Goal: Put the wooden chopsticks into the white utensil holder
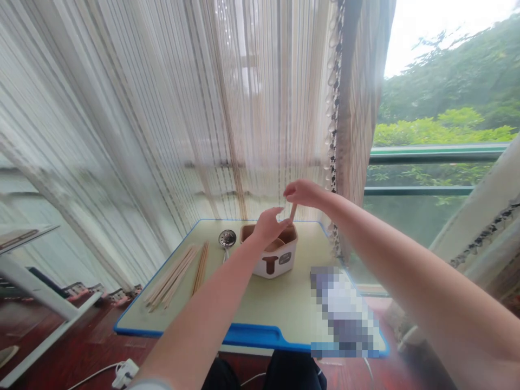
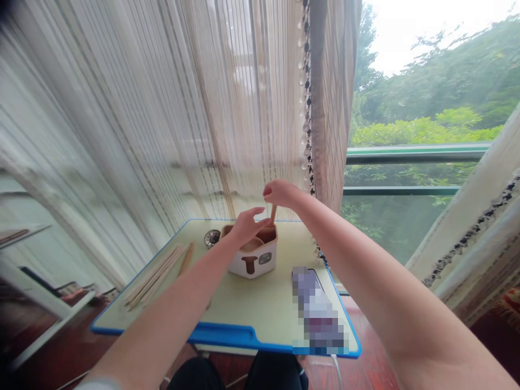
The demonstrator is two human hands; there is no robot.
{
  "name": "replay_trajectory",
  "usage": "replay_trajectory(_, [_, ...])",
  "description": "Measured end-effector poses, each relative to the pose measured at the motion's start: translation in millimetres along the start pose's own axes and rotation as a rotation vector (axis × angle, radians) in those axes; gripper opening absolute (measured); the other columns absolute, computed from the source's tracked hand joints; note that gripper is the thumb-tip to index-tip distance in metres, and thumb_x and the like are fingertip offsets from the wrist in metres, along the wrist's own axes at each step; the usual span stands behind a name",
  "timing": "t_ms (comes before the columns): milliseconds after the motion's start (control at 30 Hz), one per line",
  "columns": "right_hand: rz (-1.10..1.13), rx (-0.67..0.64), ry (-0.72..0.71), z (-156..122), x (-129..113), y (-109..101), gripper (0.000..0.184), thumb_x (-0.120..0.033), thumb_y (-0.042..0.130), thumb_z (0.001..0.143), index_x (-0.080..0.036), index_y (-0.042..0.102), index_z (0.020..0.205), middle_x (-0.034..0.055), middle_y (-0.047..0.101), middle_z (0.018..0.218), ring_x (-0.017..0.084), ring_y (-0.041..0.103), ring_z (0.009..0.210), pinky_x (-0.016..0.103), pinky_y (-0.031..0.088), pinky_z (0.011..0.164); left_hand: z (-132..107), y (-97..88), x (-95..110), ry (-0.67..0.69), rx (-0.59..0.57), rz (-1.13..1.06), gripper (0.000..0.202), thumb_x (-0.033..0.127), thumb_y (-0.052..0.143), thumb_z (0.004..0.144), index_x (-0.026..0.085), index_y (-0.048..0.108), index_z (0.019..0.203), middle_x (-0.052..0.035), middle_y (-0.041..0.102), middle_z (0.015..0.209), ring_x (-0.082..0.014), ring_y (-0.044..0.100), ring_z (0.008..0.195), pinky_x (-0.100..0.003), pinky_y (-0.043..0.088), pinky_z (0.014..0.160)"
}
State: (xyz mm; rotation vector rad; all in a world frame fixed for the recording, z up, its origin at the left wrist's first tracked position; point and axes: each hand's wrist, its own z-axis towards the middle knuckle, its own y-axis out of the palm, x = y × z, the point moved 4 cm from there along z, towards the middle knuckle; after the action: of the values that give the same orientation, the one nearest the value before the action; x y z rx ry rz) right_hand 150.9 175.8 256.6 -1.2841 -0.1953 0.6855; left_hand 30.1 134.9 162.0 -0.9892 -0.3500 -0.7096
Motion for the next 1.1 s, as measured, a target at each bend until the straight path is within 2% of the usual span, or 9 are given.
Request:
replay_trajectory(167, [-0.004,0.316,-0.274,-23,-60,3,0.027,-0.022,0.049,0.078,-0.023,0.064,0.100,0.0032,0.065,0.104,0.022,0.054,0.101,0.034,0.043,0.082,-32,-62.4,-21,0.017,0.362,-0.268,0.034,0.040,0.054,0.081,0.018,0.061,0.106,-0.0075,0.064,0.111,-0.0196,0.056,0.107,-0.034,0.042,0.093])
replay_trajectory(300, [0.122,0.362,-0.442,-43,-119,29,0.027,-0.018,0.045,0.081,-0.023,0.062,0.102,0.0034,0.063,0.106,0.022,0.052,0.103,0.035,0.042,0.086,-65,-101.1,-84,-0.167,0.664,-0.447,0.038,0.040,0.049,0.083,0.015,0.056,0.110,-0.0104,0.064,0.109,-0.0189,0.059,0.103,-0.032,0.047,0.085])
replay_trajectory(367, [0.183,0.346,-0.509,-52,-145,54,0.029,-0.017,0.043,0.081,-0.022,0.061,0.103,0.0044,0.063,0.107,0.022,0.052,0.102,0.035,0.042,0.086,-85,-112.7,-118,-0.272,0.745,-0.463,0.040,0.040,0.048,0.083,0.014,0.053,0.113,-0.0114,0.065,0.107,-0.0183,0.060,0.102,-0.031,0.047,0.083])
replay_trajectory(533, [0.303,0.210,-0.587,-71,-187,148,0.041,-0.015,0.043,0.081,-0.023,0.052,0.120,0.0077,0.060,0.113,0.023,0.052,0.104,0.036,0.044,0.083,-135,-126.8,-176,-0.392,0.769,-0.394,0.034,0.040,0.048,0.081,0.015,0.058,0.101,-0.0089,0.067,0.099,-0.0165,0.061,0.095,-0.028,0.046,0.080])
replay_trajectory(633, [0.360,0.121,-0.565,-72,-191,204,0.036,-0.015,0.046,0.080,-0.021,0.057,0.113,0.0081,0.063,0.105,0.023,0.054,0.098,0.036,0.044,0.083,-160,-126.1,-193,-0.450,0.757,-0.358,0.031,0.042,0.045,0.080,0.014,0.060,0.080,-0.0063,0.067,0.082,-0.0151,0.062,0.080,-0.028,0.046,0.075])
replay_trajectory(700, [0.410,0.111,-0.542,-71,-185,229,0.027,-0.015,0.049,0.079,-0.020,0.064,0.100,0.0072,0.066,0.098,0.022,0.055,0.093,0.037,0.044,0.085,-172,-122.9,-199,-0.473,0.734,-0.340,0.032,0.042,0.044,0.080,0.015,0.059,0.072,-0.0044,0.065,0.073,-0.0143,0.060,0.073,-0.028,0.046,0.073])
replay_trajectory(800, [0.467,0.146,-0.525,-72,-175,243,0.025,-0.015,0.049,0.079,-0.021,0.066,0.097,0.0068,0.066,0.096,0.021,0.054,0.094,0.037,0.043,0.086,-178,-115.0,-202,-0.459,0.636,-0.377,0.032,0.044,0.044,0.080,0.015,0.058,0.077,-0.0027,0.064,0.070,-0.0133,0.059,0.068,-0.027,0.046,0.069])
replay_trajectory(900, [0.439,0.101,-0.636,-83,-178,244,0.030,-0.015,0.049,0.080,-0.025,0.065,0.104,0.0061,0.065,0.101,0.022,0.052,0.099,0.038,0.042,0.088,-178,-108.9,-204,-0.458,0.559,-0.435,0.034,0.046,0.043,0.081,0.016,0.058,0.084,-0.0030,0.064,0.070,-0.0127,0.058,0.065,-0.026,0.046,0.065])
replay_trajectory(1100, [0.340,-0.014,-0.796,-98,-196,253,0.032,-0.014,0.051,0.077,-0.026,0.066,0.103,0.0054,0.065,0.105,0.022,0.050,0.105,0.040,0.039,0.092,-182,-110.1,-209,-0.516,0.601,-0.422,0.038,0.048,0.040,0.083,0.015,0.057,0.092,-0.0036,0.064,0.073,-0.0128,0.058,0.063,-0.026,0.045,0.061])
